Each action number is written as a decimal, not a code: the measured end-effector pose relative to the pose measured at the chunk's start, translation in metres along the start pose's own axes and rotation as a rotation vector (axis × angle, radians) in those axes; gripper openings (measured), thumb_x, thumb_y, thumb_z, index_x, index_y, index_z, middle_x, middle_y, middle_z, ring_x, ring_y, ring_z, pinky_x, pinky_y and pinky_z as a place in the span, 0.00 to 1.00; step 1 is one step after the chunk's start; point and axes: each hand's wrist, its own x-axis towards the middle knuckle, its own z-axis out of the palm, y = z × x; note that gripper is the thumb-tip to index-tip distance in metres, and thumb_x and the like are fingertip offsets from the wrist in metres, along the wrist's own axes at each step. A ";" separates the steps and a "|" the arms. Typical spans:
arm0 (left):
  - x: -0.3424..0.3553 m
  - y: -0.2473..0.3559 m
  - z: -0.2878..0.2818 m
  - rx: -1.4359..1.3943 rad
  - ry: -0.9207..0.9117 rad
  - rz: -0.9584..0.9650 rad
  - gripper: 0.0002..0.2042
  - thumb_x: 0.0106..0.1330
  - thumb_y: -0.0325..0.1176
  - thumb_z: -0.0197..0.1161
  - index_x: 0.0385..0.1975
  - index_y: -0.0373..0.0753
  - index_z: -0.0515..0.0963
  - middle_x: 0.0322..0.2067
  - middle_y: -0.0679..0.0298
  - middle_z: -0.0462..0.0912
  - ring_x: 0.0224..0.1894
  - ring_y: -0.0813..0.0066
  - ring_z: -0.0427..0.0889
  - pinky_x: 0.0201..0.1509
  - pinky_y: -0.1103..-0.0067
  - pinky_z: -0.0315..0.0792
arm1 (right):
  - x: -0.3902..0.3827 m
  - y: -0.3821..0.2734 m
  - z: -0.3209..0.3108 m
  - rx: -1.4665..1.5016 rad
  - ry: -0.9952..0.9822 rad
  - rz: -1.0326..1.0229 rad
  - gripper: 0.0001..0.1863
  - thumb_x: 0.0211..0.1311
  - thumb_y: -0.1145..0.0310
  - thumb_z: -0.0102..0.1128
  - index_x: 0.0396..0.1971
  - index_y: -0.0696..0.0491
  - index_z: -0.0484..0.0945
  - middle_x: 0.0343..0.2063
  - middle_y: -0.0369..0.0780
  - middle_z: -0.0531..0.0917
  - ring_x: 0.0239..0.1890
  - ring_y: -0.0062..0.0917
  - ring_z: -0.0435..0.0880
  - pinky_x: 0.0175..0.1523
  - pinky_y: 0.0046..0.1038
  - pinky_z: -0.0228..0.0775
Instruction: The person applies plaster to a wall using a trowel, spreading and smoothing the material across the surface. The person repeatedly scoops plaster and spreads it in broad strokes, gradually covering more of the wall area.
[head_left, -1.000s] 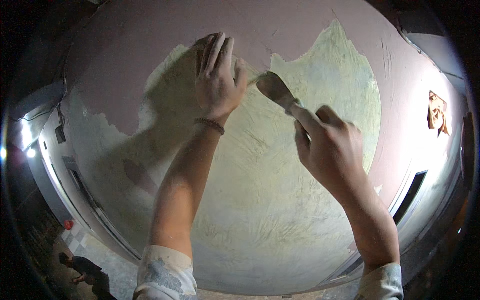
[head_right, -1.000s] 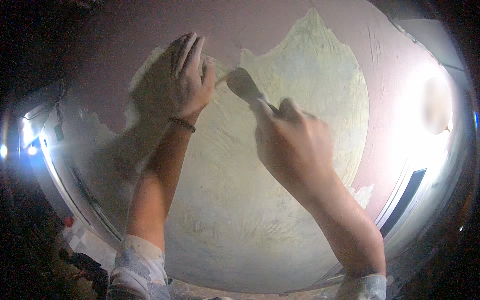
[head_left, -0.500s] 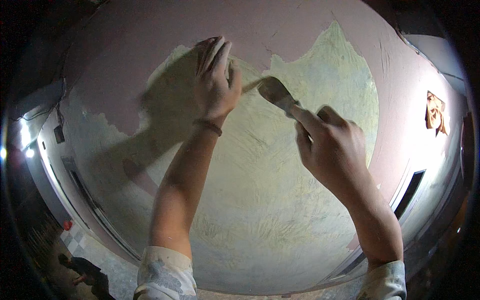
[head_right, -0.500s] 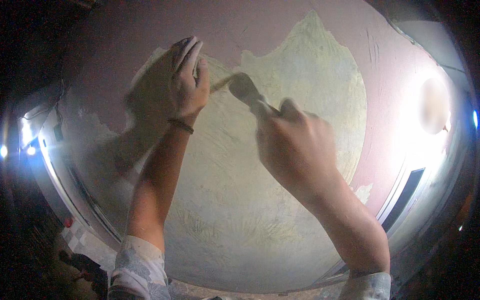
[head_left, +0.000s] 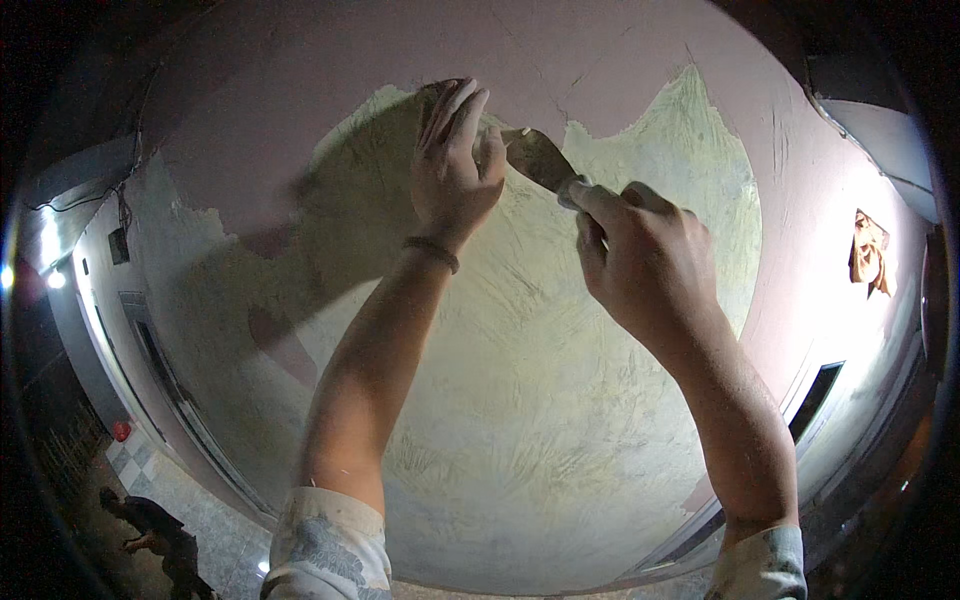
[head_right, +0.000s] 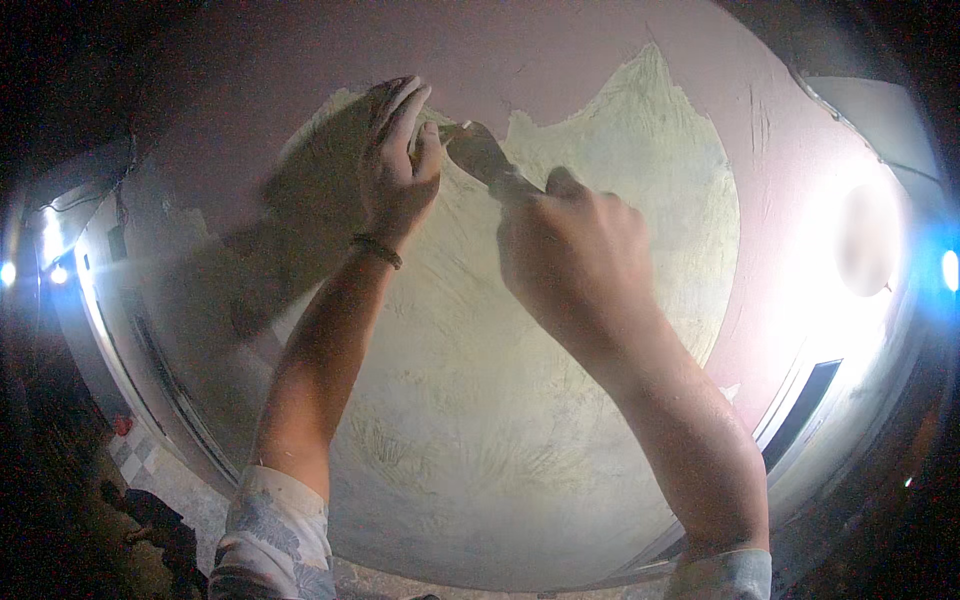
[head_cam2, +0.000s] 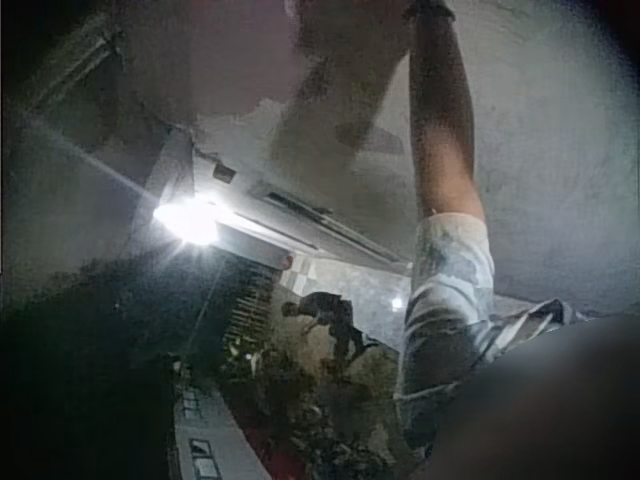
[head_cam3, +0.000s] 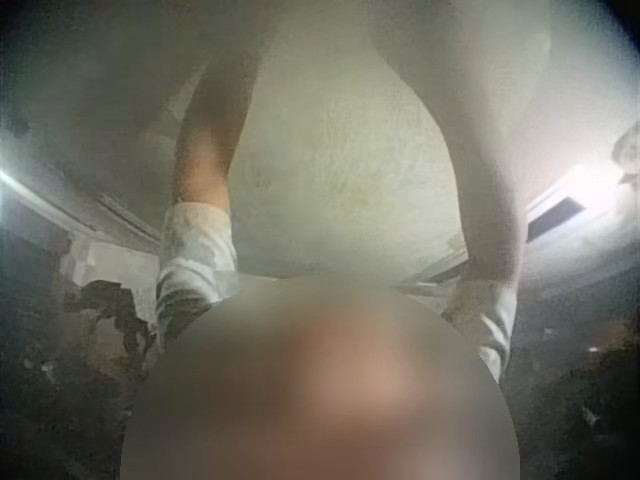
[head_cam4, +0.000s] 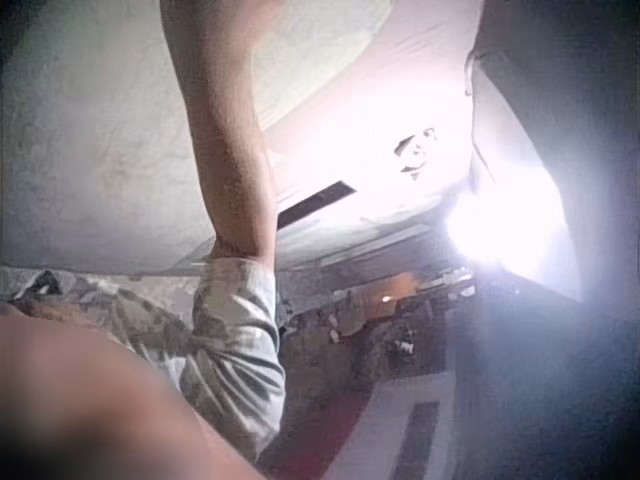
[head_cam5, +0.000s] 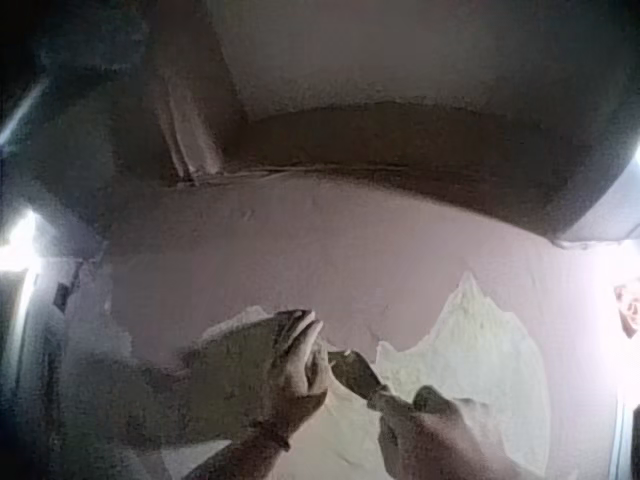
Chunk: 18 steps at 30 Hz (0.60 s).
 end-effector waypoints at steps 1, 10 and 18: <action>0.000 -0.001 0.001 -0.030 0.021 -0.014 0.20 0.72 0.32 0.60 0.61 0.28 0.78 0.63 0.45 0.80 0.68 0.49 0.77 0.75 0.60 0.68 | 0.002 0.000 0.001 -0.004 -0.043 0.051 0.09 0.71 0.68 0.60 0.39 0.57 0.84 0.30 0.49 0.84 0.25 0.41 0.87 0.31 0.41 0.81; -0.011 -0.007 -0.001 0.006 -0.079 -0.092 0.27 0.74 0.37 0.57 0.69 0.28 0.71 0.70 0.45 0.73 0.75 0.45 0.68 0.80 0.59 0.62 | 0.016 -0.010 -0.004 -0.014 0.016 0.025 0.09 0.70 0.67 0.62 0.45 0.50 0.86 0.30 0.44 0.85 0.26 0.37 0.88 0.32 0.39 0.81; -0.024 -0.038 -0.037 0.146 -0.112 -0.092 0.30 0.72 0.39 0.53 0.73 0.32 0.68 0.75 0.49 0.67 0.78 0.50 0.65 0.85 0.54 0.51 | 0.016 -0.003 0.002 0.033 0.012 0.040 0.11 0.69 0.70 0.65 0.48 0.53 0.88 0.29 0.43 0.86 0.26 0.33 0.87 0.32 0.37 0.79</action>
